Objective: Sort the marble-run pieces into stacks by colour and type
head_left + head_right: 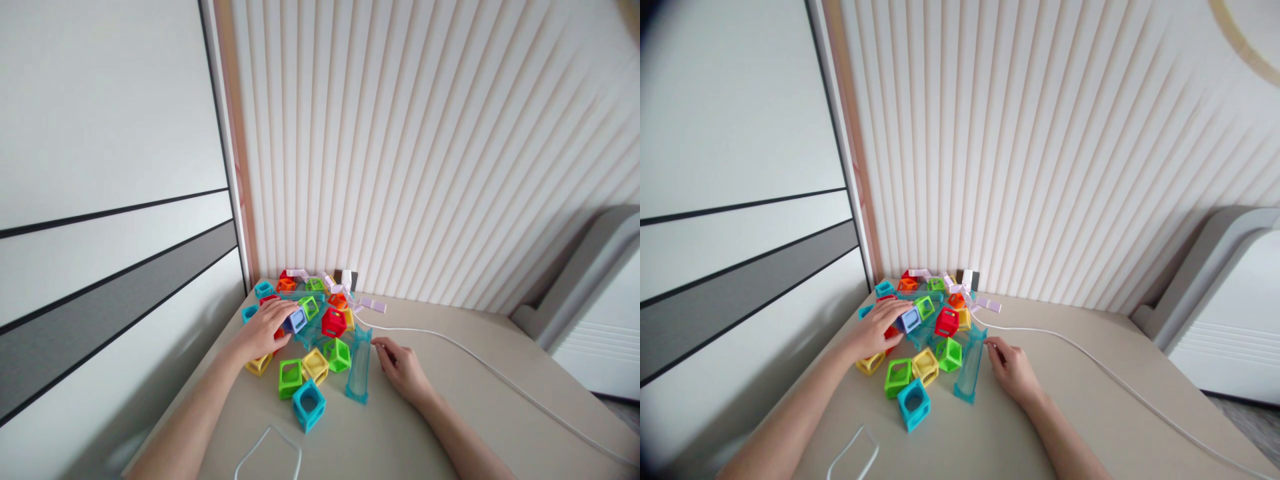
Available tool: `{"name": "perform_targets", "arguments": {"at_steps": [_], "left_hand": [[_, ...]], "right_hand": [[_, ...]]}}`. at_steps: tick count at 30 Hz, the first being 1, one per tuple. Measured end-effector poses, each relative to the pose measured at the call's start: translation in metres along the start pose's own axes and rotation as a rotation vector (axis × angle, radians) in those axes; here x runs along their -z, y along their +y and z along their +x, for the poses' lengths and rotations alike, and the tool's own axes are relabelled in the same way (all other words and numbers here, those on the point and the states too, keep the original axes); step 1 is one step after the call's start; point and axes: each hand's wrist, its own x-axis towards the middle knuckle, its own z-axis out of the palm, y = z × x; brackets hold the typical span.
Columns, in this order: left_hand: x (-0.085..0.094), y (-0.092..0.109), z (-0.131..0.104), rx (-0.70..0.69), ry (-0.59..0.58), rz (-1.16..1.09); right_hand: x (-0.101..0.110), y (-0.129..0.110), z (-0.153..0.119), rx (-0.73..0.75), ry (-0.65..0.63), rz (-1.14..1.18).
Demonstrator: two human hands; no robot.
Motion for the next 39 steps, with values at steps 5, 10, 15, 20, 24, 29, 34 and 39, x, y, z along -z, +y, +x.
{"name": "perform_targets", "arguments": {"at_steps": [5,10,15,20,24,29,34,39], "left_hand": [[0.001,0.002,0.000,0.008,-0.002,-0.019],[0.000,0.004,0.000,0.013,-0.004,-0.032],[-0.004,0.007,0.000,0.038,-0.015,-0.007],[-0.010,0.007,0.001,0.061,0.000,-0.002],[-0.010,0.005,0.002,0.031,0.012,0.005],[-0.004,0.006,0.004,-0.006,0.111,0.016],[-0.004,0.009,0.005,-0.036,0.130,0.025],[-0.006,0.009,0.005,-0.052,0.090,0.027]], "right_hand": [[0.000,0.000,-0.001,0.018,0.012,-0.004],[0.001,-0.003,-0.004,0.065,0.048,-0.030],[0.001,-0.010,-0.008,0.200,0.092,-0.075],[0.006,-0.040,0.004,0.388,0.186,-0.168],[0.007,-0.081,0.035,0.340,0.174,-0.212],[-0.009,-0.113,0.082,0.186,0.062,-0.165],[-0.032,-0.119,0.109,0.151,0.011,-0.122],[-0.041,-0.116,0.117,0.089,-0.015,-0.045]]}}
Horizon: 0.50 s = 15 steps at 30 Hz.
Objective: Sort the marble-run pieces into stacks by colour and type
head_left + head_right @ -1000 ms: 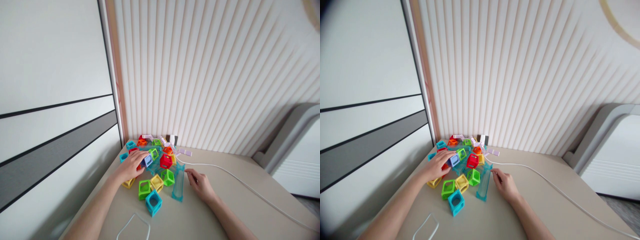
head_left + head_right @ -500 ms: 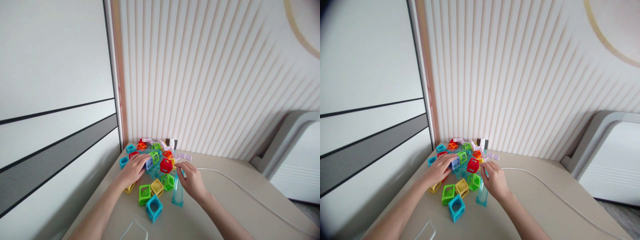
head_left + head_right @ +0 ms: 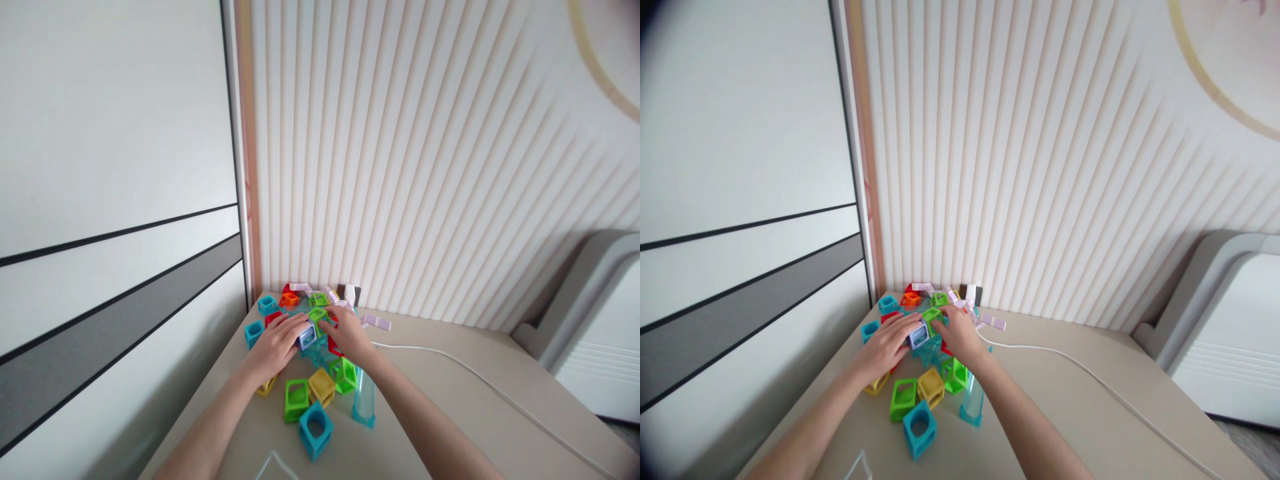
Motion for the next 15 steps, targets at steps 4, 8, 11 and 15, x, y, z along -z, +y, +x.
{"name": "perform_targets", "arguments": {"at_steps": [4,8,11,15], "left_hand": [[0.000,0.001,0.001,-0.024,0.042,-0.031],[-0.003,0.004,0.001,-0.027,0.038,-0.071],[-0.004,0.004,0.000,-0.008,0.029,-0.097],[-0.003,0.002,0.001,0.015,0.032,-0.105]], "right_hand": [[0.001,0.003,-0.001,-0.054,0.031,0.085],[0.007,0.007,-0.004,-0.077,0.120,0.120],[0.014,0.014,-0.002,-0.105,0.228,0.150],[0.024,0.027,-0.004,-0.125,0.354,0.224]]}}
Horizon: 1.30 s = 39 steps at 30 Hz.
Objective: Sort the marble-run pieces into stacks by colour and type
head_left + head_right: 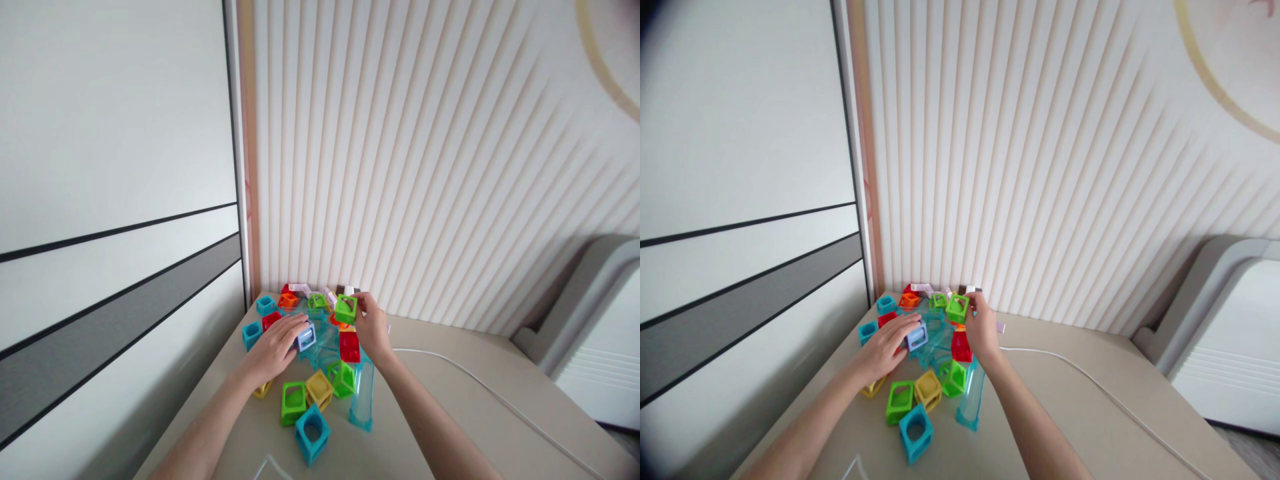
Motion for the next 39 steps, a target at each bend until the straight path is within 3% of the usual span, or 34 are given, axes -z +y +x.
{"name": "perform_targets", "arguments": {"at_steps": [11,15,18,22,26,32,39], "left_hand": [[-0.002,0.002,0.002,0.116,-0.158,0.077],[0.009,0.000,0.003,0.110,-0.273,0.133],[0.022,0.003,0.004,0.104,-0.279,0.175],[0.044,0.023,-0.002,0.110,-0.187,0.144],[0.055,0.052,-0.030,0.197,-0.149,0.024],[0.041,0.069,-0.078,0.230,-0.218,0.009],[0.026,0.070,-0.079,0.229,-0.309,0.047]], "right_hand": [[0.054,0.058,-0.073,0.012,0.166,0.150],[0.064,0.069,-0.089,-0.048,0.195,0.142],[0.063,0.071,-0.096,-0.074,0.142,0.108],[0.061,0.072,-0.103,0.005,0.077,0.020],[0.061,0.071,-0.106,0.149,0.092,-0.029],[0.057,0.065,-0.109,0.283,0.054,-0.090],[0.054,0.063,-0.112,0.326,0.042,-0.107]]}}
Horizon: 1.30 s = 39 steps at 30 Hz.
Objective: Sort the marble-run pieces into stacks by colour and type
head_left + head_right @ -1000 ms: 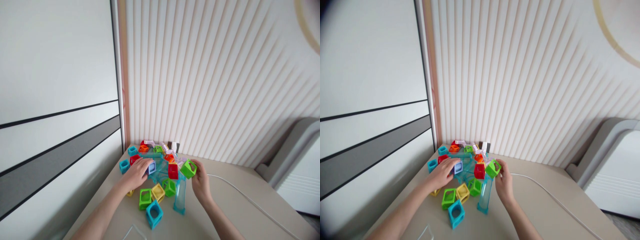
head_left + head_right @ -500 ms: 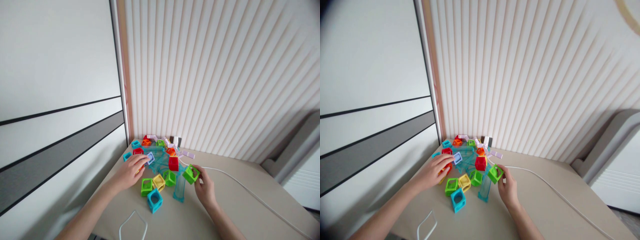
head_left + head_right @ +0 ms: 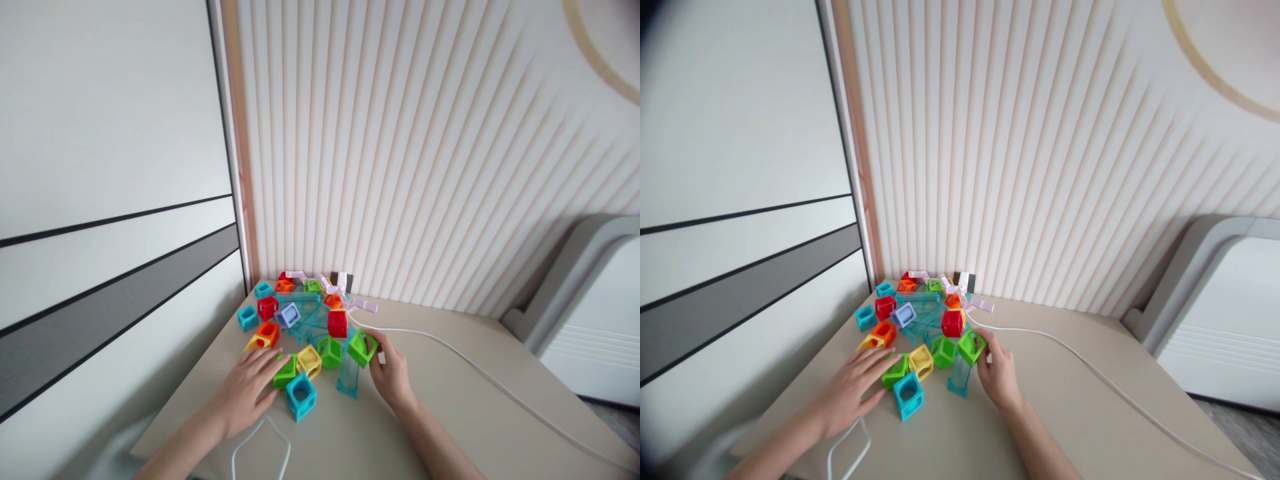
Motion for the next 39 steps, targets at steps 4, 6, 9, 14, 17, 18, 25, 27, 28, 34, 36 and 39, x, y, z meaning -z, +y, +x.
{"name": "perform_targets", "arguments": {"at_steps": [4,6,9,14,17,18,25,27,28,34,36,39], "left_hand": [[-0.003,0.002,0.008,0.100,-0.011,-0.070],[-0.005,0.002,0.010,0.146,-0.007,-0.116],[-0.008,0.000,0.009,0.190,0.008,-0.189],[-0.004,0.000,0.008,0.215,0.064,-0.332],[0.000,0.003,0.011,0.207,0.108,-0.367],[0.001,0.004,0.012,0.203,0.124,-0.371],[0.006,0.015,0.026,0.127,0.052,-0.307],[0.006,0.018,0.030,0.113,0.025,-0.282],[0.005,0.020,0.032,0.108,0.022,-0.278],[-0.003,0.021,0.040,0.104,0.038,-0.304],[-0.003,0.022,0.040,0.099,0.020,-0.302],[-0.001,0.026,0.041,0.098,0.003,-0.303]], "right_hand": [[-0.001,0.004,-0.003,-0.032,-0.033,0.040],[-0.002,0.006,-0.004,-0.045,-0.045,0.057],[-0.001,0.006,-0.004,-0.060,-0.052,0.075],[-0.001,0.002,-0.003,-0.028,-0.053,0.067],[0.000,0.003,-0.003,-0.014,-0.059,0.061],[0.000,0.003,-0.003,-0.010,-0.061,0.055],[0.000,0.003,-0.002,0.006,-0.072,0.047],[0.000,0.003,-0.002,0.001,-0.076,0.051],[0.000,0.003,-0.003,-0.002,-0.079,0.052],[0.000,0.002,-0.004,-0.013,-0.099,0.049],[-0.001,0.001,-0.003,-0.010,-0.105,0.043],[0.001,0.000,-0.002,0.004,-0.089,0.044]]}}
